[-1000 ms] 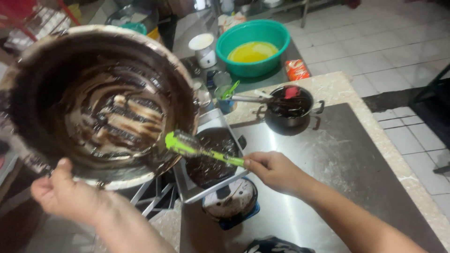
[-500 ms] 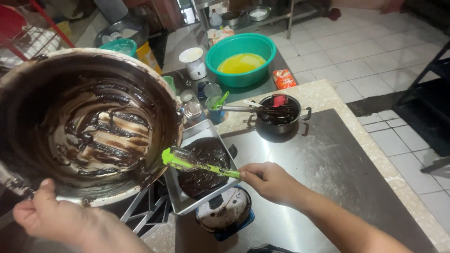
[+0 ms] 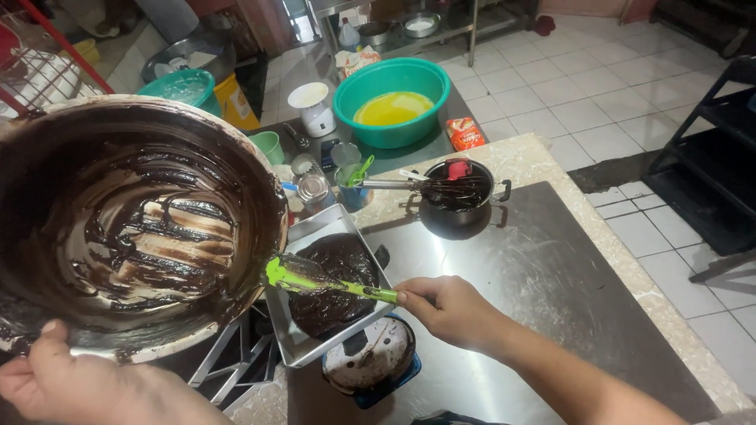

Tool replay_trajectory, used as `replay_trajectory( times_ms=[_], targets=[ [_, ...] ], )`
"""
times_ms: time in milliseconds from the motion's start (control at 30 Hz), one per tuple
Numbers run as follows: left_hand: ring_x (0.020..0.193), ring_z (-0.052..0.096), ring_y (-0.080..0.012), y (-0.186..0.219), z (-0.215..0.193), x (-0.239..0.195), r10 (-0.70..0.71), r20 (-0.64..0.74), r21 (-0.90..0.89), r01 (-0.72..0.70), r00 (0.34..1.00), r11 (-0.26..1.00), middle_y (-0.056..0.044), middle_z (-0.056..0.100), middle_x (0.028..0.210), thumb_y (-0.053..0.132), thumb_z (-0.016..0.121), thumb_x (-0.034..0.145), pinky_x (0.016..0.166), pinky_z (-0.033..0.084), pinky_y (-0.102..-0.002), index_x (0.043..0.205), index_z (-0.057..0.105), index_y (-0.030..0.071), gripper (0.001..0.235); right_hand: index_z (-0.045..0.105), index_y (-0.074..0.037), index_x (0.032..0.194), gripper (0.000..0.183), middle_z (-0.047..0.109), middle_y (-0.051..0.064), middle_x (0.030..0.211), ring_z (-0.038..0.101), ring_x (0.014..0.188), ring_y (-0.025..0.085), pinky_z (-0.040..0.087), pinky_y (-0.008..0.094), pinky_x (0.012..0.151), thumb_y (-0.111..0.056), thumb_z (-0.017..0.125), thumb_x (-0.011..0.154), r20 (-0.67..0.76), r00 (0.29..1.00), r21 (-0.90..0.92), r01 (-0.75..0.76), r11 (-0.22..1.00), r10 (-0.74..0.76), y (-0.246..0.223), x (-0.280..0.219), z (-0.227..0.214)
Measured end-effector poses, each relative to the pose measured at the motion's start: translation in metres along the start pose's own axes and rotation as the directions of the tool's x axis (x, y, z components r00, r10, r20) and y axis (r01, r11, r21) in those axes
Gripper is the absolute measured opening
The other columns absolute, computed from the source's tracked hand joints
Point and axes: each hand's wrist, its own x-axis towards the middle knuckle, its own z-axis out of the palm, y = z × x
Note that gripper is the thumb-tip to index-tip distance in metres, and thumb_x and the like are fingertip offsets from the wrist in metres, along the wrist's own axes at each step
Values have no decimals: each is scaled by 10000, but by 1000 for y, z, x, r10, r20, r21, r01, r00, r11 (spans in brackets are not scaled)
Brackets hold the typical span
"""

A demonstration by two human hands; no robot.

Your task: Pouring chocolate batter into baking pans and scraping the bowl with a spatula to ensure all batter is used.

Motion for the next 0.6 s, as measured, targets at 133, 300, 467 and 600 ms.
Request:
replay_trajectory(
  times_ms=[133,300,467,600],
  targets=[
    [1039,773,-105,-16,-7,13,-6,-22,39,7,1000,999,48,689,1058,151,640,938,951,735,-294,993,569,190,98,871,-263,1166,335,640,-25,646,502,630,128,379,288,671,-349,578,1029,-5,1000,-13,21,1000,-21,3,-3,-3],
    [958,729,-206,-90,-35,72,94,-100,-155,-109,991,982,-40,672,960,-24,719,834,959,622,-427,827,435,165,341,883,-330,1154,322,601,-38,513,501,504,116,407,294,600,-342,605,992,-145,980,-124,122,985,-140,6,-13,-10],
    [809,682,-191,-101,-32,74,76,-183,-93,-94,980,991,-53,649,859,2,812,789,733,577,-389,838,518,142,329,783,-223,1270,290,587,-46,631,460,517,119,344,300,488,-214,662,1007,-374,687,-270,562,782,-623,9,-1,6],
    [781,612,-155,-98,-21,62,5,-177,-67,-17,984,998,-15,612,849,26,812,784,683,538,-347,824,482,164,360,574,-288,1474,462,440,18,788,395,669,212,334,399,607,-124,649,1049,-259,385,-715,541,443,-886,14,23,21]
  ],
)
